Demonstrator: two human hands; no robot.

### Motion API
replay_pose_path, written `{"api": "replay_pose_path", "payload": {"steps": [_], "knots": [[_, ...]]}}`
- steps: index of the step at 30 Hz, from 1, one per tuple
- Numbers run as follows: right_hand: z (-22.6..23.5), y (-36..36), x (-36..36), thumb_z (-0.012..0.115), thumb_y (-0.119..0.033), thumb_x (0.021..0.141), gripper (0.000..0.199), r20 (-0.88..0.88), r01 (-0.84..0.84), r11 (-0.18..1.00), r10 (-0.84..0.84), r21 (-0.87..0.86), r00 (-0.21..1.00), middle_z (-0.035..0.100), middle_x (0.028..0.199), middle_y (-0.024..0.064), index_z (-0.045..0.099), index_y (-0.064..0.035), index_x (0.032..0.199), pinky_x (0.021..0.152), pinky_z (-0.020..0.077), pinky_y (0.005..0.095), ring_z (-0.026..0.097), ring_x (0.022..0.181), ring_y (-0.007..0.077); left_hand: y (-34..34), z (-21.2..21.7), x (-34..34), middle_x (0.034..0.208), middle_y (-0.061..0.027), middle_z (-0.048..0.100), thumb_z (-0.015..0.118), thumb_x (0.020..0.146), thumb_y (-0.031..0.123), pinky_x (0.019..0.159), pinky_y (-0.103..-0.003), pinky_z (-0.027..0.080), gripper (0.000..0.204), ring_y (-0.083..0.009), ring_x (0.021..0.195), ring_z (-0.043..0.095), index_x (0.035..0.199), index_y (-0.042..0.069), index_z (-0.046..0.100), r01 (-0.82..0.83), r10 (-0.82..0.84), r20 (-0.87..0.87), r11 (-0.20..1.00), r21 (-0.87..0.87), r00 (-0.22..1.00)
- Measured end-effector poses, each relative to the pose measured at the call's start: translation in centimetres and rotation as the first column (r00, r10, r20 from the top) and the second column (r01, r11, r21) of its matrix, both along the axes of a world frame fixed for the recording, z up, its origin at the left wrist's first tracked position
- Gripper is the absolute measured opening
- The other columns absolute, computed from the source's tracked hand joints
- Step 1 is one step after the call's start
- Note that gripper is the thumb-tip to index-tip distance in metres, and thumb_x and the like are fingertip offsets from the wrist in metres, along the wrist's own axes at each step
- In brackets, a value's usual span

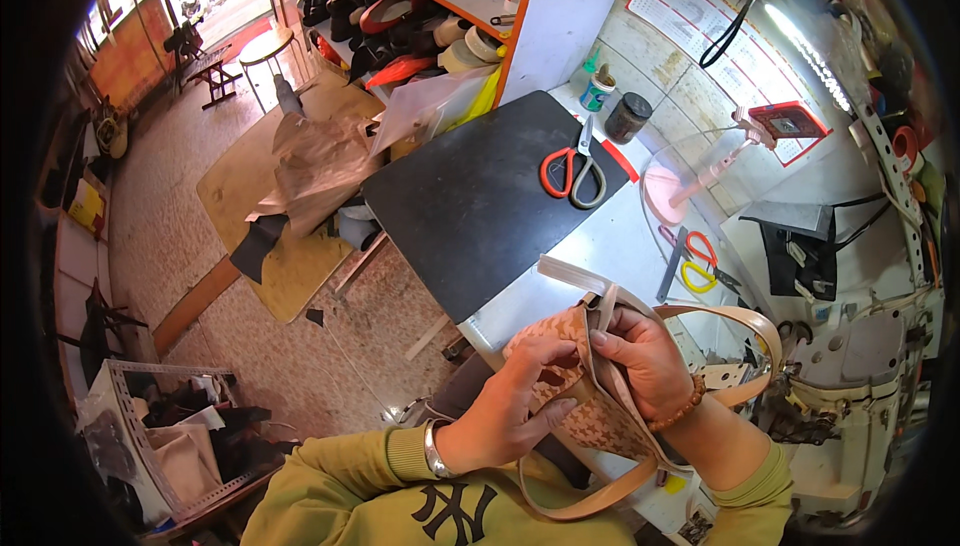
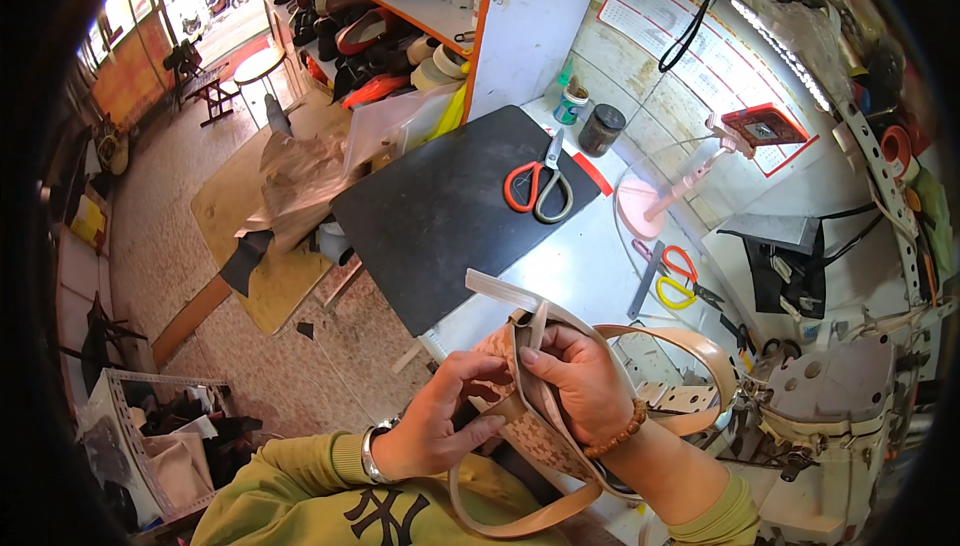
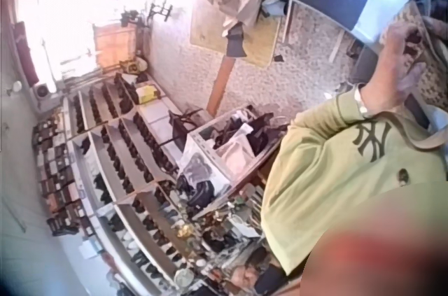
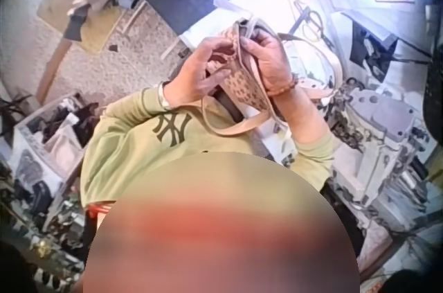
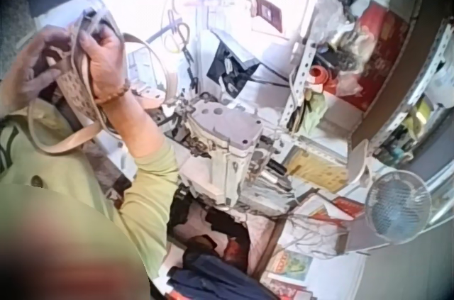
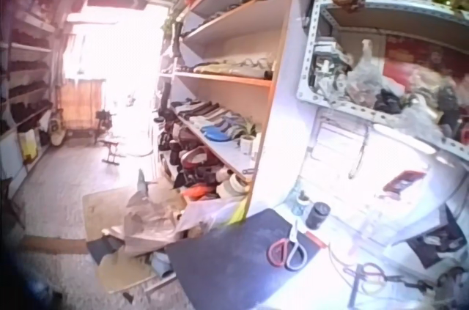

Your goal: The person aligns a white fabric strip along the top edge of a patterned tote bag and sews it using a sewing machine. They repeatedly adjust the bag and strip, guide the fabric under the needle, and trim excess material with scissors.

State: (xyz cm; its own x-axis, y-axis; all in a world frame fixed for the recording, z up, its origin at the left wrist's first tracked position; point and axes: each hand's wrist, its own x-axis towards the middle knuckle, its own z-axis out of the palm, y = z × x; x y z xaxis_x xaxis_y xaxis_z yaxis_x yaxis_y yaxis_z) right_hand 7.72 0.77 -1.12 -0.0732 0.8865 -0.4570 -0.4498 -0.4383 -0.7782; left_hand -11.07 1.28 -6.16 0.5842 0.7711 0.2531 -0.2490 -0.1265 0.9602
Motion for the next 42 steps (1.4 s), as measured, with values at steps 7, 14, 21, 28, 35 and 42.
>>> {"api": "replay_pose_path", "payload": {"steps": [7,14,21,28,35,42], "knots": [[-0.1,-0.1,0.2,0.058,-0.005,0.092,0.012,0.01,-0.021,1.0,0.021,-0.02,1.0,0.065,0.095,0.0075,0.061,0.003,0.099,0.08,0.0517,0.0269,0.062,0.085,0.0135,0.7,1.0,0.3,0.117,-0.0113,0.05,0.062,0.086,-0.004,0.09,-0.032,0.045,0.049,-0.0167,0.106,0.052,0.127,0.003,0.037,0.01,-0.014,-0.069,0.998,-0.057,0.998],[-0.2,-0.3,0.2,0.057,-0.004,0.092,0.012,-0.005,-0.046,0.998,0.046,0.048,0.999,0.064,0.098,0.0069,0.06,0.0023,0.102,0.079,0.0516,0.0257,0.062,0.087,0.0126,0.8,0.5,0.4,0.115,-0.0115,0.05,0.06,0.088,-0.004,0.09,-0.031,0.045,0.047,-0.0171,0.105,0.053,0.127,0.003,0.034,0.07,-0.074,-0.021,0.986,-0.15,0.997],[-0.2,-0.4,0.2,0.064,-0.006,0.088,0.011,0.134,-0.029,0.992,0.013,0.124,0.991,0.061,0.091,0.0035,0.058,0.0005,0.095,0.072,0.0497,0.0223,0.058,0.079,0.008,0.7,0.5,0.4,0.115,-0.0109,0.049,0.065,0.084,-0.001,0.085,-0.03,0.047,0.042,-0.0183,0.096,0.056,0.121,0.003,0.045,0.012,-0.011,-0.1,1.0,0.014,0.995],[-0.6,-0.3,0.4,0.068,-0.011,0.086,0.014,0.25,-0.076,0.986,0.037,0.148,0.968,0.06,0.082,0.0006,0.06,-0.0003,0.089,0.065,0.0453,0.0202,0.053,0.074,0.0057,0.7,0.7,0.6,0.113,-0.0116,0.05,0.065,0.082,-0.004,0.084,-0.03,0.048,0.045,-0.0195,0.094,0.057,0.122,0.003,0.047,-0.02,0.028,-0.087,0.995,0.093,0.996],[-0.4,-0.3,0.3,0.067,-0.01,0.086,0.012,0.356,-0.094,0.982,0.031,0.161,0.934,0.061,0.079,0.0007,0.062,0.0011,0.086,0.063,0.0448,0.0217,0.052,0.072,0.0054,0.9,0.9,0.8,0.114,-0.012,0.049,0.064,0.082,-0.008,0.087,-0.029,0.049,0.047,-0.018,0.1,0.058,0.124,0.0,0.044,0.0,0.001,-0.02,0.999,0.034,1.0],[-0.8,-0.3,0.2,0.065,-0.008,0.084,0.012,0.407,-0.085,0.979,0.003,0.184,0.913,0.061,0.075,0.0016,0.062,0.0027,0.083,0.063,0.0455,0.0226,0.053,0.071,0.006,1.0,0.9,1.0,0.113,-0.0116,0.048,0.062,0.084,-0.008,0.087,-0.029,0.049,0.049,-0.0179,0.101,0.059,0.128,-0.001,0.042,0.004,0.001,-0.044,0.993,0.117,0.999]]}}
